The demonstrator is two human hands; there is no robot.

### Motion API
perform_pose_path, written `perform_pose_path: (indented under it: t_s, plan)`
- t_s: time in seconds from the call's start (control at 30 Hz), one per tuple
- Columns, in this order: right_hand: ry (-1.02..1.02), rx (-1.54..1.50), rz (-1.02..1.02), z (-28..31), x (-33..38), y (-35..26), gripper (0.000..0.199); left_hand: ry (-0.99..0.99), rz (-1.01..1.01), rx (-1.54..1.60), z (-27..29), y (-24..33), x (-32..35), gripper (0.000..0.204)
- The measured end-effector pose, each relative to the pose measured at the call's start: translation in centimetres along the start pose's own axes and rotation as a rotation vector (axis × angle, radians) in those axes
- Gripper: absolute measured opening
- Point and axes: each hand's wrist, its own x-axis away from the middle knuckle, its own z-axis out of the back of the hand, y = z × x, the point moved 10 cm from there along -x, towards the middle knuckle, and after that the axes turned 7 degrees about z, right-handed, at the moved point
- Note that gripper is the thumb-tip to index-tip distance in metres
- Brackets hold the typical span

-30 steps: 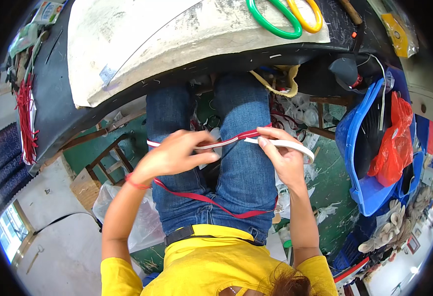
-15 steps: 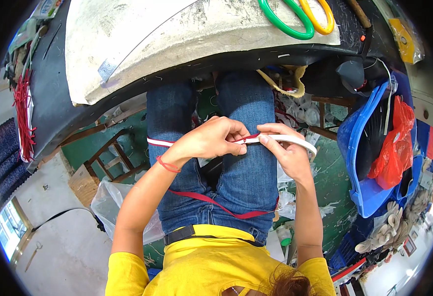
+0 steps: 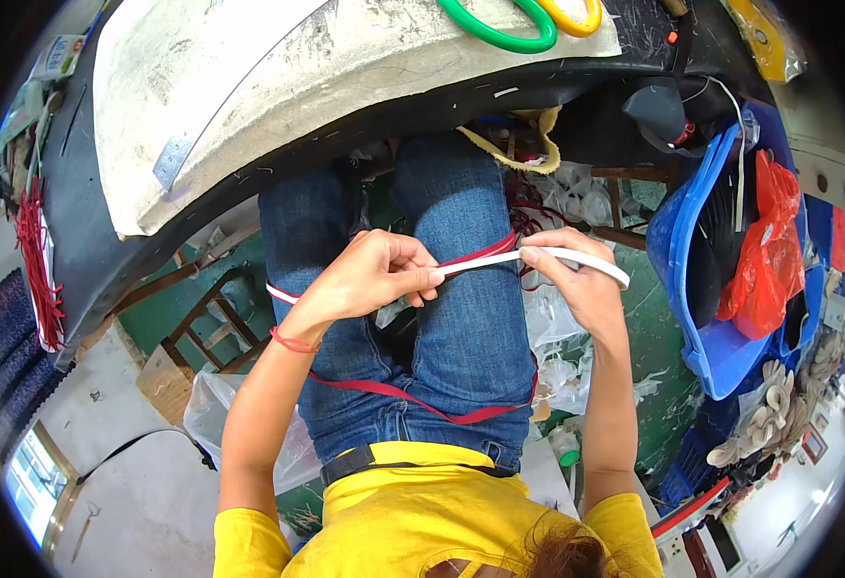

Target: Untangling red shoe straps from a bag, measuring and cutting them, and organizing items on a workbench.

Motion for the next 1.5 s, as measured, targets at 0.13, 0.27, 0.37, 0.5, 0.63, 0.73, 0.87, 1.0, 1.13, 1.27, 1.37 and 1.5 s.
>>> perform_pose_path:
  t_s: [0.13, 0.27, 0.37, 0.5, 0.63, 0.73, 0.87, 1.0, 1.13, 1.27, 1.37, 1.5]
  plan:
    - [0.012, -0.015, 0.039, -0.7, -0.7, 1.0, 0.015, 0.026, -0.018, -0.068, 0.3, 0.0, 0.2, 0.019]
    - [0.039, 0.139, 0.168, -1.9, -1.0, 0.3, 0.012, 0.059, -0.033, -0.105, 0.7, 0.0, 0.8, 0.024]
    - [0.095, 0.167, 0.215, -1.8, -0.7, -0.2, 0.01, 0.08, -0.099, -0.16, 0.0, 1.9, 1.0, 0.03]
    - [-0.109, -0.035, 0.11, -1.8, -1.7, 2.4, 0.023, 0.193, -0.022, -0.388, -1.3, 3.5, -0.2, 0.028]
    - [-0.374, -0.45, -0.096, -4.3, -2.4, 5.2, 0.028, 0.229, -0.004, -0.258, 1.2, 1.7, 0.9, 0.023]
    - [-0.413, -0.478, -0.079, -4.5, -2.5, 5.4, 0.03, 0.234, 0.056, -0.235, 2.5, 0.8, 2.6, 0.022]
    - [-0.406, -0.503, -0.09, -4.3, -2.3, 6.3, 0.031, 0.288, 0.109, -0.209, 5.8, -1.2, 5.8, 0.019]
    - [-0.43, -0.506, -0.093, -4.7, -2.1, 6.3, 0.032, 0.363, 0.156, -0.253, 9.2, -3.5, 10.0, 0.018]
    - [-0.417, -0.494, -0.057, -4.3, -1.9, 5.5, 0.032, 0.507, 0.182, -0.282, 13.4, -6.7, 14.5, 0.016]
    - [-0.418, -0.469, -0.074, -4.1, -2.1, 5.1, 0.035, 0.737, 0.244, -0.337, 19.3, -10.3, 21.2, 0.019]
    - [-0.385, -0.502, -0.069, -4.1, -2.2, 5.0, 0.035, 0.891, 0.315, -0.369, 23.3, -14.3, 26.5, 0.023]
    - [-0.438, -0.405, -0.012, -4.8, -2.6, 4.1, 0.03, 1.162, 0.387, -0.643, 28.5, -20.6, 32.2, 0.024]
